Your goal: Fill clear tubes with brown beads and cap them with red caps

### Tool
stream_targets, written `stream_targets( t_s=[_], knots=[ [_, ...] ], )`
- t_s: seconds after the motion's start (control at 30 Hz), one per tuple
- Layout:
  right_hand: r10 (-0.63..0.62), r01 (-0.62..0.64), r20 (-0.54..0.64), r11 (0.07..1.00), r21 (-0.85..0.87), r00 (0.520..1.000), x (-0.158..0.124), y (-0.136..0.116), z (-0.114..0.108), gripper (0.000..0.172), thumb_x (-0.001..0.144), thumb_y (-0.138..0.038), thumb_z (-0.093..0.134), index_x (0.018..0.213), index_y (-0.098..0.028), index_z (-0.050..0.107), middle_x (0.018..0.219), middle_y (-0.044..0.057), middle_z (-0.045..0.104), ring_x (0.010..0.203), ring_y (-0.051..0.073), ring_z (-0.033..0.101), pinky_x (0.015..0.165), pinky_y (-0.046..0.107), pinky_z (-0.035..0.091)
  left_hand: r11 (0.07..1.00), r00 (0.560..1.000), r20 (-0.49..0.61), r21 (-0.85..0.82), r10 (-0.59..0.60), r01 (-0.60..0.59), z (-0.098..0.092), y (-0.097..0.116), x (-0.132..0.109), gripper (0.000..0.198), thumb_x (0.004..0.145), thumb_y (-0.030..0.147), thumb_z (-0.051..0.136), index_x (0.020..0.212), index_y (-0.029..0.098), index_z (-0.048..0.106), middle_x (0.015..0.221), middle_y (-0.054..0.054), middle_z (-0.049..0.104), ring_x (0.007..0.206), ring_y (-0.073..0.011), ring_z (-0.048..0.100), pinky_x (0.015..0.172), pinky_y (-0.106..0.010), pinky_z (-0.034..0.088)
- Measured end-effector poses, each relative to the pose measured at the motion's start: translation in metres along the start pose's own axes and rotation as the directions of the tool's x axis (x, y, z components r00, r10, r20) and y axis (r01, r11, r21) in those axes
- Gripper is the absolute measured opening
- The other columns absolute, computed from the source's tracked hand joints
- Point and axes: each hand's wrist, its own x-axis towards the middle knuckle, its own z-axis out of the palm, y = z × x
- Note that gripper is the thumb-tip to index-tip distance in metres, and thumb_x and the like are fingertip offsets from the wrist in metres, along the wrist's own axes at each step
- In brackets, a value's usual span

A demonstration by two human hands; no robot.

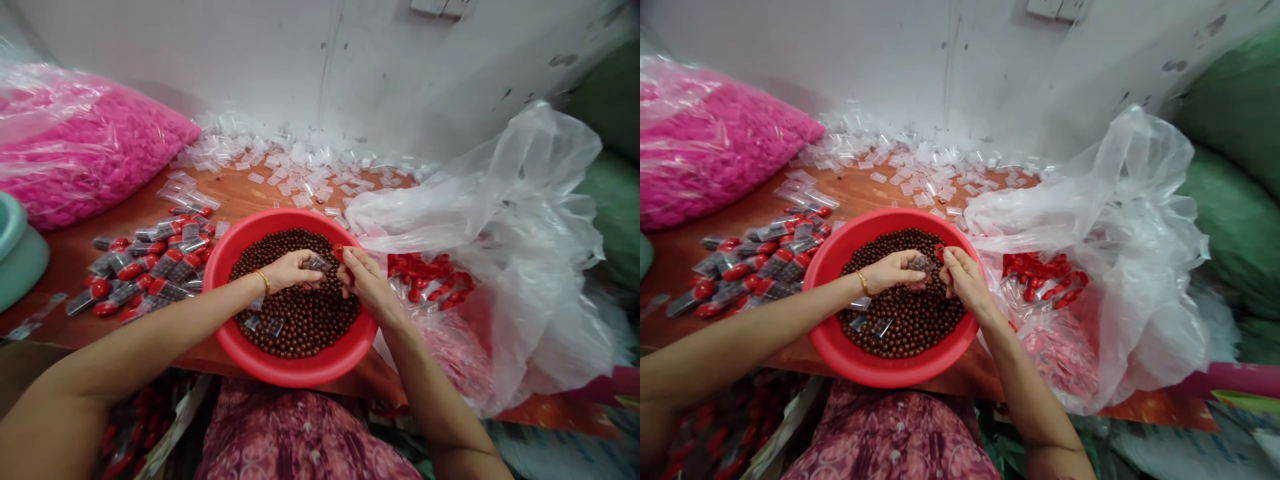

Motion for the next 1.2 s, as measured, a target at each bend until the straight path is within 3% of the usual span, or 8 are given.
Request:
stream_targets(
  t_s=[0.13,0.27,0.43,0.63,0.83,0.97,1.07,1.2],
  knots=[
    [0.027,-0.023,0.069,0.998,-0.055,0.997,0.001,-0.002,-0.001,0.045,0.069,-0.062,0.06,0.069,-0.018,0.053,0.049,-0.008,0.044,0.034,0.003,0.034,0.032,0.017,0.034,0.998,0.999,0.047,0.063,-0.013,0.01,0.002,0.004,-0.002,0.044,0.058,0.032,0.078,0.088,0.013,0.052,0.074,0.001,0.062,0.06,-0.0072,0.058,0.058,-0.02,0.045],
    [0.018,-0.015,0.021,0.996,-0.092,1.0,0.002,-0.003,0.0,0.044,0.068,-0.061,0.062,0.072,-0.018,0.058,0.051,-0.007,0.045,0.038,0.004,0.038,0.033,0.017,0.034,0.996,0.995,0.098,0.089,0.009,-0.018,0.005,0.009,-0.006,0.044,0.061,0.036,0.075,0.089,0.013,0.051,0.078,0.0,0.062,0.056,-0.007,0.058,0.053,-0.019,0.045],
    [-0.031,0.033,0.014,0.99,-0.139,0.999,0.001,0.002,0.004,0.049,0.076,-0.066,0.048,0.062,-0.019,0.05,0.048,-0.005,0.044,0.037,0.005,0.036,0.034,0.019,0.033,0.994,0.993,0.112,0.097,0.034,-0.045,0.006,0.009,-0.005,0.043,0.062,0.04,0.073,0.086,0.013,0.05,0.077,0.0,0.061,0.056,-0.0067,0.057,0.051,-0.019,0.045],
    [-0.156,0.158,0.028,0.967,-0.201,0.987,0.001,0.002,0.006,0.046,0.077,-0.058,0.055,0.103,-0.02,0.061,0.048,-0.008,0.041,0.04,0.007,0.035,0.036,0.02,0.029,0.98,0.996,0.046,0.184,0.072,-0.08,0.006,0.005,-0.002,0.038,0.063,0.035,0.072,0.083,0.015,0.047,0.066,0.004,0.057,0.049,-0.0049,0.052,0.046,-0.017,0.043],
    [-0.127,0.142,0.076,0.957,-0.254,0.989,0.002,0.008,0.004,0.052,0.081,-0.061,0.045,0.101,-0.017,0.065,0.048,-0.006,0.043,0.039,0.007,0.037,0.038,0.021,0.032,0.976,0.997,0.059,0.212,0.041,-0.052,0.01,0.006,-0.004,0.031,0.069,0.031,0.066,0.087,0.014,0.048,0.058,0.007,0.052,0.039,-0.0045,0.048,0.04,-0.018,0.04],
    [-0.247,0.263,0.092,0.884,-0.386,0.965,0.002,0.013,0.003,0.042,0.086,-0.053,0.043,0.102,-0.023,0.068,0.056,-0.002,0.057,0.062,0.015,0.059,0.058,0.026,0.049,0.966,0.997,0.028,0.246,0.07,-0.075,0.014,0.006,-0.005,0.034,0.072,0.025,0.063,0.101,0.013,0.05,0.055,0.009,0.049,0.037,-0.0033,0.042,0.038,-0.016,0.033],
    [-0.312,0.321,0.099,0.825,-0.464,0.945,-0.001,0.01,0.006,0.037,0.086,-0.048,0.045,0.104,-0.025,0.068,0.082,0.002,0.07,0.087,0.02,0.065,0.079,0.034,0.051,0.941,0.984,-0.053,0.307,0.168,-0.144,0.017,0.005,-0.005,0.024,0.07,0.019,0.062,0.092,0.011,0.055,0.059,0.007,0.051,0.048,-0.004,0.045,0.048,-0.017,0.037],
    [-0.305,0.33,0.142,0.755,-0.567,0.942,-0.004,0.003,0.005,0.038,0.081,-0.05,0.049,0.104,-0.026,0.069,0.092,0.004,0.072,0.082,0.024,0.066,0.077,0.036,0.05,0.904,0.974,-0.081,0.395,0.214,-0.165,0.02,0.007,-0.008,0.015,0.068,0.015,0.062,0.081,0.011,0.057,0.064,0.005,0.056,0.058,-0.0058,0.051,0.057,-0.018,0.043]
  ],
)
